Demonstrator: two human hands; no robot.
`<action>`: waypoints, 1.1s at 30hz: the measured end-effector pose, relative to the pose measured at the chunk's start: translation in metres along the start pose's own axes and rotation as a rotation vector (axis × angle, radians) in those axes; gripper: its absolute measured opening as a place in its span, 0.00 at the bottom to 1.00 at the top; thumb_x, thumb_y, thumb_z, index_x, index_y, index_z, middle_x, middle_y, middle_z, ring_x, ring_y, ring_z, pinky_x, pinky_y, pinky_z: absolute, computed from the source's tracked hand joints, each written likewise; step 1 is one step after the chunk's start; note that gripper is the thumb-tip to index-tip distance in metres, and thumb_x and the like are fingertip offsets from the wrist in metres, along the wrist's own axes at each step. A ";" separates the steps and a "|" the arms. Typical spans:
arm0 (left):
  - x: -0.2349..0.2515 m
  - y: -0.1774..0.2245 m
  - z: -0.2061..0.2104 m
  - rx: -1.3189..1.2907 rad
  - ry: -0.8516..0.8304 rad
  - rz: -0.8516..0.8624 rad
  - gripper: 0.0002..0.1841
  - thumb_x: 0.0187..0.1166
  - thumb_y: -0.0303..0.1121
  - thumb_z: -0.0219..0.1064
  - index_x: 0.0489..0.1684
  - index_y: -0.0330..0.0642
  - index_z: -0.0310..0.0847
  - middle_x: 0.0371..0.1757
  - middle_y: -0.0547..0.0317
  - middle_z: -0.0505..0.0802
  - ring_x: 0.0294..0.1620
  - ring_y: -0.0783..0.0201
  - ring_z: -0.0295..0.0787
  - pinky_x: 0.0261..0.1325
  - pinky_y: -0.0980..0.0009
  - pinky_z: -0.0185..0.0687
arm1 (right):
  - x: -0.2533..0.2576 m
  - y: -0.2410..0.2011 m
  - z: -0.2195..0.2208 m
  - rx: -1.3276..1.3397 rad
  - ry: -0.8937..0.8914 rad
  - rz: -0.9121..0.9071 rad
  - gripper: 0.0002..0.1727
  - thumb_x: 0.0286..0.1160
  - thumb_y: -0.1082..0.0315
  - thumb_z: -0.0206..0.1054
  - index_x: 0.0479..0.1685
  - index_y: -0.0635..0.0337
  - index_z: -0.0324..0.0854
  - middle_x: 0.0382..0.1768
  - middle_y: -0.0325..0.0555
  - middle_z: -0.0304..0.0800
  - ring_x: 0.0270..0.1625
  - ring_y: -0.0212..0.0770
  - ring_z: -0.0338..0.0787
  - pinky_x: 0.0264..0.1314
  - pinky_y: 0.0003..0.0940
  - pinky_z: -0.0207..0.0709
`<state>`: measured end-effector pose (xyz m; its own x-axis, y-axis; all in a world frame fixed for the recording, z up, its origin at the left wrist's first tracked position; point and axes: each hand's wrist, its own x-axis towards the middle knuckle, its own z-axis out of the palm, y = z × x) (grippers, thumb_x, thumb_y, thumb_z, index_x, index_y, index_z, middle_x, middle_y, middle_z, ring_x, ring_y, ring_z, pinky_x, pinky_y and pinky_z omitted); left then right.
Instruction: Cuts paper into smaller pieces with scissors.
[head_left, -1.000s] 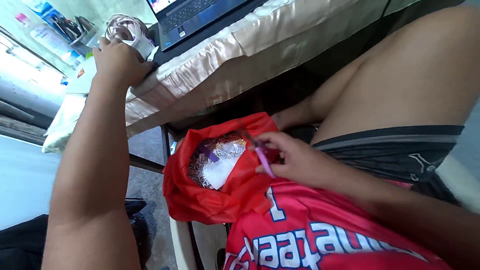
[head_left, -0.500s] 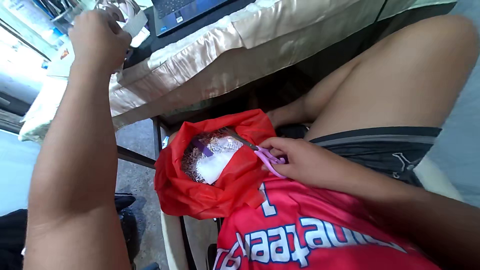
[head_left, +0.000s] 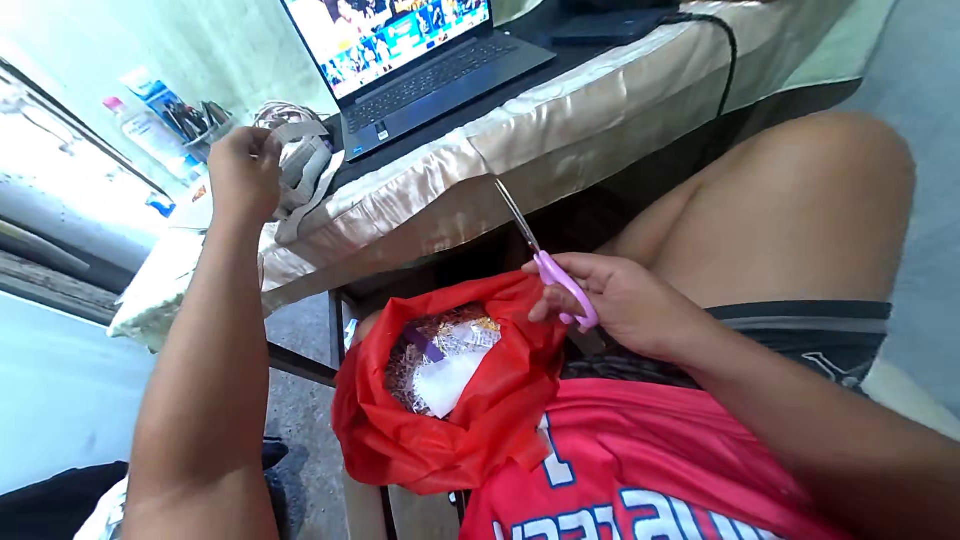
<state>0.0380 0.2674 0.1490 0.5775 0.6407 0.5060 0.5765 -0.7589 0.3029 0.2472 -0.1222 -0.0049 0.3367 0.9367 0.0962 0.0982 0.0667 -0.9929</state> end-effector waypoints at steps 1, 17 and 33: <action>0.001 -0.003 0.000 -0.012 0.008 -0.005 0.21 0.90 0.42 0.57 0.64 0.33 0.82 0.55 0.39 0.91 0.52 0.48 0.91 0.62 0.45 0.83 | 0.001 0.000 0.001 0.011 0.002 0.014 0.18 0.85 0.64 0.65 0.71 0.52 0.82 0.39 0.39 0.97 0.34 0.30 0.92 0.32 0.19 0.81; -0.056 0.061 -0.051 -0.483 -0.086 -0.134 0.11 0.91 0.40 0.57 0.48 0.47 0.85 0.33 0.70 0.89 0.29 0.75 0.85 0.36 0.72 0.86 | 0.013 -0.001 0.016 0.218 0.071 -0.127 0.29 0.75 0.75 0.71 0.76 0.57 0.72 0.54 0.47 0.95 0.53 0.41 0.95 0.51 0.32 0.90; -0.247 0.096 0.053 -0.860 -0.259 -0.272 0.07 0.81 0.37 0.72 0.38 0.44 0.86 0.24 0.63 0.88 0.21 0.71 0.81 0.27 0.76 0.79 | 0.024 0.012 0.094 0.351 0.017 -0.056 0.32 0.73 0.77 0.73 0.78 0.59 0.68 0.50 0.49 0.94 0.46 0.39 0.94 0.48 0.33 0.90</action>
<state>-0.0193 0.0425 0.0100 0.6558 0.7364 0.1661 0.1450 -0.3389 0.9296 0.1680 -0.0667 -0.0209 0.3560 0.9224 0.1496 -0.2096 0.2348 -0.9492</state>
